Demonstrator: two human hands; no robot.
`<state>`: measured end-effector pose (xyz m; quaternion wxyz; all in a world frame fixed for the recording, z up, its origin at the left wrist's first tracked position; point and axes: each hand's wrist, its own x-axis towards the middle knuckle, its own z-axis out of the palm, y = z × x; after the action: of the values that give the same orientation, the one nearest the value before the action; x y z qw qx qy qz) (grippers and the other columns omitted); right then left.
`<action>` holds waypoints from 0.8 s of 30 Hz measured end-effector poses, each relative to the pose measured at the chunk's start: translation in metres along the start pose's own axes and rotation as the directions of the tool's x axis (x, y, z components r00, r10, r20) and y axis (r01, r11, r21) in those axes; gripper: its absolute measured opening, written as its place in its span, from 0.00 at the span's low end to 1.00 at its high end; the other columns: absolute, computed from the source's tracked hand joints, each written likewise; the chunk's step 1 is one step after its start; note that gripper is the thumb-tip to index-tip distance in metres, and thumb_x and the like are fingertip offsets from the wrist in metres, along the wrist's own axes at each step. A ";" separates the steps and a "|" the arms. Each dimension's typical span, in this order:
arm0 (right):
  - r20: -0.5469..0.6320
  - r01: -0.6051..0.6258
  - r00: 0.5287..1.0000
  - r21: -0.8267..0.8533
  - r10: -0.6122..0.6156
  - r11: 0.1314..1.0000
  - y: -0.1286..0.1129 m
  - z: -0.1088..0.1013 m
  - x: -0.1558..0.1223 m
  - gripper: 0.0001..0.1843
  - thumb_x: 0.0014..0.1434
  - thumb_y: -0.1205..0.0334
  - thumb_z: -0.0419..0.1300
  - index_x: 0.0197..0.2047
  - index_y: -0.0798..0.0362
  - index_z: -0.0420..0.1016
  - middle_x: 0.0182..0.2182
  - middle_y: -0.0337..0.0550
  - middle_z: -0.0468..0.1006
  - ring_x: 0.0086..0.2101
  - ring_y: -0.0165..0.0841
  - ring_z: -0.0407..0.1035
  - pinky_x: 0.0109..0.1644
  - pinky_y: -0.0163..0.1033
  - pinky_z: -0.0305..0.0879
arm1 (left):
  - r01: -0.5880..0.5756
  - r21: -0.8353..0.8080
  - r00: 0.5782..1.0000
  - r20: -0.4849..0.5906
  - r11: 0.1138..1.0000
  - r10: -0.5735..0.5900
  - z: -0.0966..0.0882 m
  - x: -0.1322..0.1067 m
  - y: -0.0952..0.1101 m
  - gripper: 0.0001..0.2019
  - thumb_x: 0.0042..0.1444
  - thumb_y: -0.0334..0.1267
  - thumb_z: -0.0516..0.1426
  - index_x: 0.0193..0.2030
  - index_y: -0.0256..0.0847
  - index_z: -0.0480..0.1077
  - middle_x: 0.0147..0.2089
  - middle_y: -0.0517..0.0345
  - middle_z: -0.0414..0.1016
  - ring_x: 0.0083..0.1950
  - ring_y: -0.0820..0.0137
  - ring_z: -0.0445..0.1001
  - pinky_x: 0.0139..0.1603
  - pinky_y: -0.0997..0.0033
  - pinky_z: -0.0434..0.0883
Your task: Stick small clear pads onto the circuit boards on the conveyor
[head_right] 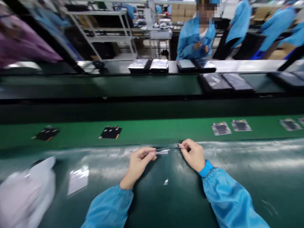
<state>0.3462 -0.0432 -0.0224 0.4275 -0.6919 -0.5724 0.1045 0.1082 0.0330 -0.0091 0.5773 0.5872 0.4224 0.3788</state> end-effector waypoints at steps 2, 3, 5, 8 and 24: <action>0.020 0.009 1.000 0.015 -0.009 1.000 0.004 -0.001 0.000 0.11 0.63 0.56 0.59 0.30 0.50 0.71 0.23 0.37 0.74 0.24 0.31 0.68 0.31 0.36 0.64 | 0.007 -0.030 1.000 -0.014 1.000 -0.007 0.002 0.000 -0.001 0.09 0.52 0.38 0.65 0.36 0.35 0.81 0.26 0.53 0.83 0.27 0.68 0.81 0.32 0.70 0.81; 0.028 0.010 1.000 0.021 -0.011 1.000 0.005 -0.001 0.000 0.11 0.63 0.56 0.60 0.30 0.50 0.72 0.23 0.38 0.74 0.24 0.31 0.68 0.31 0.36 0.64 | 0.012 -0.041 1.000 -0.019 0.999 -0.013 0.003 0.000 -0.001 0.08 0.52 0.38 0.65 0.36 0.35 0.81 0.26 0.53 0.83 0.27 0.68 0.81 0.32 0.70 0.80; 0.032 0.010 0.999 0.020 -0.010 1.000 0.006 -0.002 0.001 0.12 0.63 0.55 0.59 0.30 0.50 0.72 0.23 0.38 0.74 0.23 0.31 0.68 0.30 0.36 0.64 | 0.020 -0.056 1.000 -0.017 0.998 -0.021 0.004 0.000 -0.003 0.08 0.52 0.38 0.66 0.36 0.35 0.81 0.26 0.53 0.82 0.27 0.68 0.81 0.32 0.71 0.80; 0.019 0.012 1.000 0.003 -0.012 1.000 0.003 -0.003 0.002 0.12 0.63 0.55 0.59 0.29 0.51 0.72 0.22 0.38 0.73 0.22 0.31 0.67 0.29 0.36 0.63 | 0.017 -0.064 1.000 -0.011 0.998 -0.018 0.003 -0.001 -0.003 0.09 0.52 0.40 0.66 0.36 0.35 0.80 0.27 0.53 0.83 0.27 0.68 0.81 0.31 0.70 0.80; 0.003 0.006 1.000 -0.054 -0.006 0.999 0.028 -0.009 -0.010 0.18 0.59 0.38 0.62 0.32 0.43 0.77 0.24 0.45 0.77 0.25 0.38 0.73 0.29 0.45 0.65 | 0.106 -0.264 0.994 0.020 0.959 -0.104 0.013 -0.007 -0.014 0.17 0.48 0.46 0.70 0.35 0.33 0.80 0.26 0.54 0.80 0.26 0.71 0.79 0.33 0.70 0.78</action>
<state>0.3689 -0.0555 -0.0400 0.4082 -0.7012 -0.5778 0.0883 0.1166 0.0212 -0.0237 0.6712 0.4826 0.3969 0.3989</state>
